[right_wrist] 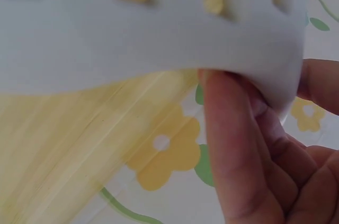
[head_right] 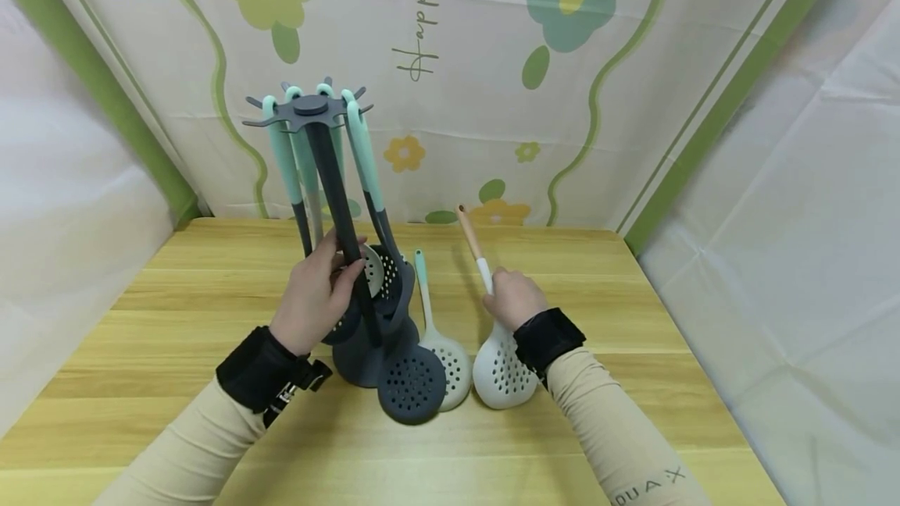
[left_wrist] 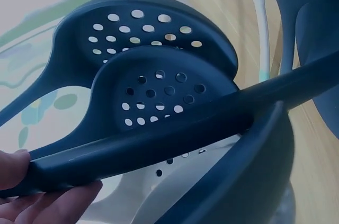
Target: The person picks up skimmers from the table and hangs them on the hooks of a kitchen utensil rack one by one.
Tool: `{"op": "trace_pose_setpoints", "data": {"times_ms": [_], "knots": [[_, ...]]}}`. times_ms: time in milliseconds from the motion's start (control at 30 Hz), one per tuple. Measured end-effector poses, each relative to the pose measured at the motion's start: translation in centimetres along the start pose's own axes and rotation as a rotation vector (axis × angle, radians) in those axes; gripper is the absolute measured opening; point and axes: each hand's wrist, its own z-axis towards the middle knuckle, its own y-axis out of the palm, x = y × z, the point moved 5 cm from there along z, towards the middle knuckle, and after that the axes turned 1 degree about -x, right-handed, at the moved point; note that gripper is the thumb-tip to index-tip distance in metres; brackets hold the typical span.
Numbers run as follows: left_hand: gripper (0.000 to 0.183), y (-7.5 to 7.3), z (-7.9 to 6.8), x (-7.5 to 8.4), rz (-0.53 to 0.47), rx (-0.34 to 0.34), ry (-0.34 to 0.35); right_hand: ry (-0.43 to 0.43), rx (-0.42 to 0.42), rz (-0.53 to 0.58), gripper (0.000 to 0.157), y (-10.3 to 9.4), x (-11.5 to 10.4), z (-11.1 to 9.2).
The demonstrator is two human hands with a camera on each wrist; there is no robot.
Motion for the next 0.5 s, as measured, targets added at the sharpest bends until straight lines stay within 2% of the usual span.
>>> {"op": "trace_pose_setpoints", "data": {"times_ms": [233, 500], "knots": [[0.022, -0.2, 0.0, 0.0, -0.003, -0.006, -0.043, -0.023, 0.010, 0.008, 0.031, -0.1, -0.7, -0.3], [0.018, -0.1, 0.0, 0.0, 0.012, 0.016, -0.073, -0.050, 0.038, 0.008, 0.031, -0.2, -1.2, -0.6]]}}
